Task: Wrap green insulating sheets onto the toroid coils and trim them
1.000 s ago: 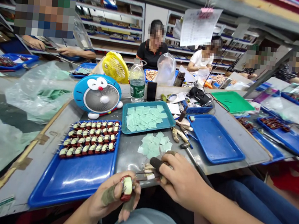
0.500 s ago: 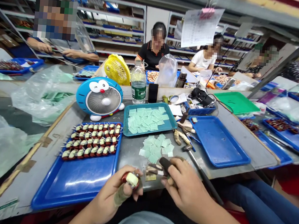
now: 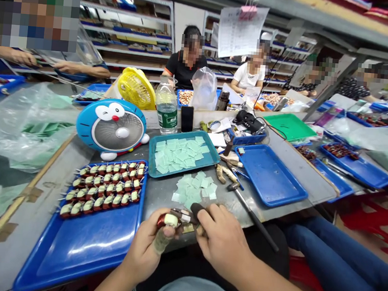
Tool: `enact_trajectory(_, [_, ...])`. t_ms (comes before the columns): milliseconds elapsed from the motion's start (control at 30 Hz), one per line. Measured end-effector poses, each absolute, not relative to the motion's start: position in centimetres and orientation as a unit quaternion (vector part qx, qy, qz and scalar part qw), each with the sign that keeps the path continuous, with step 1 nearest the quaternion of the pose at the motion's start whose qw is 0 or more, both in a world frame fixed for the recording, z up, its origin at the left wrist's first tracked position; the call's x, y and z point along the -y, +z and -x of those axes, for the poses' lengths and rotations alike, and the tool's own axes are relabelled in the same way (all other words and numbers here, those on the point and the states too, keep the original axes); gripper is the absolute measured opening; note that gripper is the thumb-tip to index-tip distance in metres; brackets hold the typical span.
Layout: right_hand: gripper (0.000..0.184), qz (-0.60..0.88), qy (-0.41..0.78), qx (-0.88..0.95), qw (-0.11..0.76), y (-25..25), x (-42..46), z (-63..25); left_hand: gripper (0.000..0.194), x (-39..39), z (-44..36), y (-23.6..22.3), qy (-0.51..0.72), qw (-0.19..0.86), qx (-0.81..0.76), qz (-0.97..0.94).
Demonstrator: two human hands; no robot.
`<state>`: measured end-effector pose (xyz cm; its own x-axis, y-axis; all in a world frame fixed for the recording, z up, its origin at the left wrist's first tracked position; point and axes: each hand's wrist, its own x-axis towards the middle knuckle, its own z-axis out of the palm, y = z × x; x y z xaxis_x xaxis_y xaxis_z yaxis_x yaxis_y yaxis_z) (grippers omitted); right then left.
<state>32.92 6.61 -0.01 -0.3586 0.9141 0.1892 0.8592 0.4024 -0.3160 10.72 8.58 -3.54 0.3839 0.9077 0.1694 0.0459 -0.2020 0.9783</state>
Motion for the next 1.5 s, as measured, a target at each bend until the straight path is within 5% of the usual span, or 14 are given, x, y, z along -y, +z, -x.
enact_trajectory(267, [0.009, 0.581, 0.238, 0.757, 0.183, 0.6, -4.2, -35.6, 0.04, -10.2, -11.2, -4.0, 0.388, 0.562, -0.334, -0.649])
enact_trajectory(567, [0.009, 0.521, 0.1, 0.834, 0.153, 0.9, -5.7, -33.7, 0.032, -10.1, -10.7, -4.1, 0.388, 0.466, -0.327, -0.725])
enact_trajectory(733, [0.01, 0.532, 0.195, 0.814, 0.131, 0.7, -6.2, -33.4, 0.029, -9.7, -9.3, -5.0, 0.384, 0.475, -0.4, -0.683])
enact_trajectory(967, [0.006, 0.583, 0.281, 0.746, 0.155, -0.5, -4.9, -32.2, 0.044, -9.9, -8.7, -6.1, 0.471, 0.171, -0.415, -0.759])
enact_trajectory(1133, [0.008, 0.578, 0.268, 0.754, 0.159, -1.0, -4.7, -31.0, 0.051, -10.1, -8.6, -5.8, 0.488, 0.085, -0.389, -0.777])
enact_trajectory(1333, [0.009, 0.575, 0.222, 0.772, 0.153, -1.5, -5.1, -30.8, 0.051, -9.8, -7.6, -6.2, 0.479, 0.093, -0.413, -0.769])
enact_trajectory(1500, [0.01, 0.663, 0.213, 0.706, 0.133, -4.2, -8.6, -35.5, 0.038, -9.5, -6.6, -7.1, 0.448, 0.344, -0.524, -0.638])
